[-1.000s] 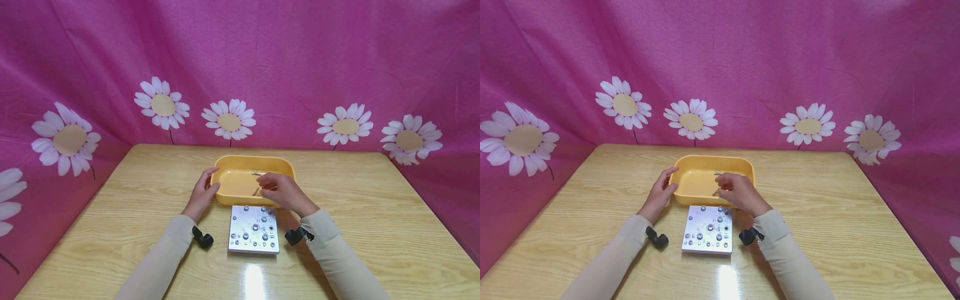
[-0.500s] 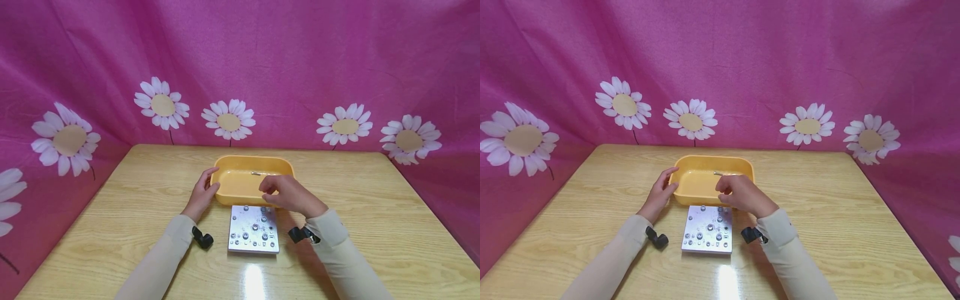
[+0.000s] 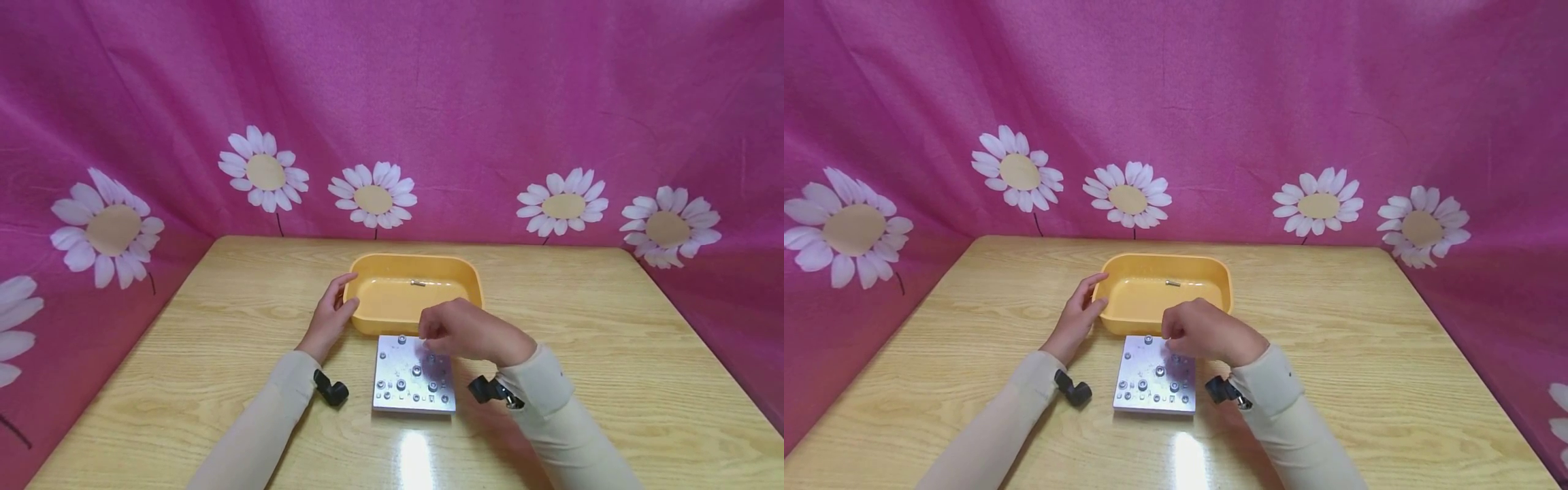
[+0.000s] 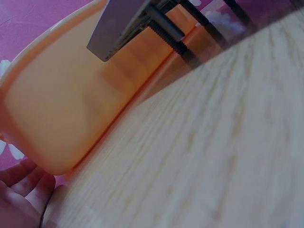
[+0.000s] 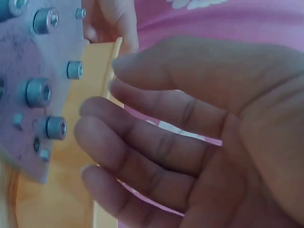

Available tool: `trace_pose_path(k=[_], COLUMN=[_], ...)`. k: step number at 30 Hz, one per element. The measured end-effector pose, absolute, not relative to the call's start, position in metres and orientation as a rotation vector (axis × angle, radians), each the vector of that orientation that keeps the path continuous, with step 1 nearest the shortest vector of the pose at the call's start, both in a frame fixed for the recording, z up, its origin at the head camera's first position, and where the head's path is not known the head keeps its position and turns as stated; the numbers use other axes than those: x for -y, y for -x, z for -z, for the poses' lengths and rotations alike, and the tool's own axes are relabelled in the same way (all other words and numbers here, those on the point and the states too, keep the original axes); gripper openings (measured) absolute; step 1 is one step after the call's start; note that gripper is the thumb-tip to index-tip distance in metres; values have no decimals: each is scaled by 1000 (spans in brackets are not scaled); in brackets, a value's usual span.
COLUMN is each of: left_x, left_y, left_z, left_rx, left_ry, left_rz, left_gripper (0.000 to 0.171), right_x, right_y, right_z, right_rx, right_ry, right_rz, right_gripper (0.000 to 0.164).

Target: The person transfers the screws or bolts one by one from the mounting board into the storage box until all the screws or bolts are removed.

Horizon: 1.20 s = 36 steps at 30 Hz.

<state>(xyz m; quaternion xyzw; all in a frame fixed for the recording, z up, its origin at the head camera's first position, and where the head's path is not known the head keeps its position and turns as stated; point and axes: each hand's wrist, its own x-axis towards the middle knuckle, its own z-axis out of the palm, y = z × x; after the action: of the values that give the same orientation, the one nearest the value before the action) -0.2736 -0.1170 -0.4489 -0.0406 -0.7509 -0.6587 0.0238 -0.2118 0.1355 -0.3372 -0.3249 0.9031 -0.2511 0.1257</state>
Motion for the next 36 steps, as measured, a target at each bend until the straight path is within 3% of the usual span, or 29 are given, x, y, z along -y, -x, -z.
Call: trace_pose_path(k=[17,28,36], left_x=[118,114,117], left_y=[273,252,272], left_z=[445,416,447], left_rx=[2314,2354,2318], left_ry=[152,169,153], left_rz=[2075,2061,2054], left_gripper=[47,50,46], right_x=[-121,-114,-111], right_y=[204,203,201], right_z=[344,350,351], right_rx=[-2532,-2536,-2524], right_ry=[829,768,712], right_rz=[552,494,443], right_gripper=[10,15,17])
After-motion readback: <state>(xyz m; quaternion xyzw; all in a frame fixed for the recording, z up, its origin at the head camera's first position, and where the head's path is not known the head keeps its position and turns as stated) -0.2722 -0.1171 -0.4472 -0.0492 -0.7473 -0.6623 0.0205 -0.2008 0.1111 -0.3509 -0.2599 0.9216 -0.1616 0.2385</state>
